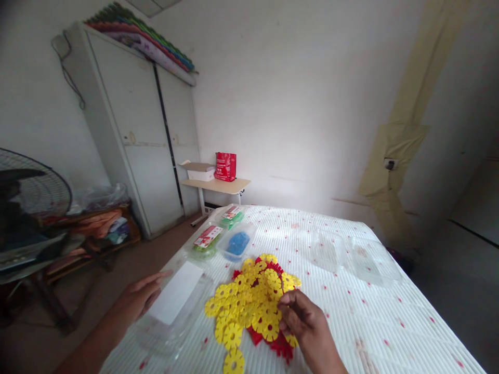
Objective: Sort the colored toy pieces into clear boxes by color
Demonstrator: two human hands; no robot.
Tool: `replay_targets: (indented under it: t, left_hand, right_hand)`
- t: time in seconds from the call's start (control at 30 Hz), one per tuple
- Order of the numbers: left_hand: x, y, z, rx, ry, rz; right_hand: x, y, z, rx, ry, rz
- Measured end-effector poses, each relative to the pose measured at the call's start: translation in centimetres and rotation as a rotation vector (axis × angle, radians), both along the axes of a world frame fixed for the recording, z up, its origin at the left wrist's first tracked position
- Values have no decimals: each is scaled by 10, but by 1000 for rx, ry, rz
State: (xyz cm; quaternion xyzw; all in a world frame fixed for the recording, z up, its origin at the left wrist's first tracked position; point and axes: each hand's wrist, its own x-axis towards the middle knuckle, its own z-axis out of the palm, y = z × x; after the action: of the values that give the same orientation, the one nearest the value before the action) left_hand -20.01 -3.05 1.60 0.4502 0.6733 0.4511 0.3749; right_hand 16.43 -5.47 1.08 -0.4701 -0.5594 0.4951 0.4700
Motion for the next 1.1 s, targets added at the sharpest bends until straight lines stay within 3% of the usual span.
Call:
replay_targets:
  t: [0.17,0.3,0.43,0.63,0.93,1.1]
  left_hand:
    - [-16,5,-30,-1,326,-29]
    - [-16,-1,-29,-85,655,-64]
    - [-10,-7,-26,-139,816,-53]
    - [5,-19,-28,-120,919,-75]
    - [48,-41,-39,-91,1085,-144]
    - [51,-42,-45,-155,1140,-146]
  right_hand:
    - [-4,-1,-2,-20,-60,11]
    - [-4,0,-3,-32,-77,1]
    - [-5,1,-6,-16,-85,6]
    - [-7,0,-7,6,-147,-3]
    - [-6,3,-14,28,-157,6]
    - [-5,4,-21,36,-146,12]
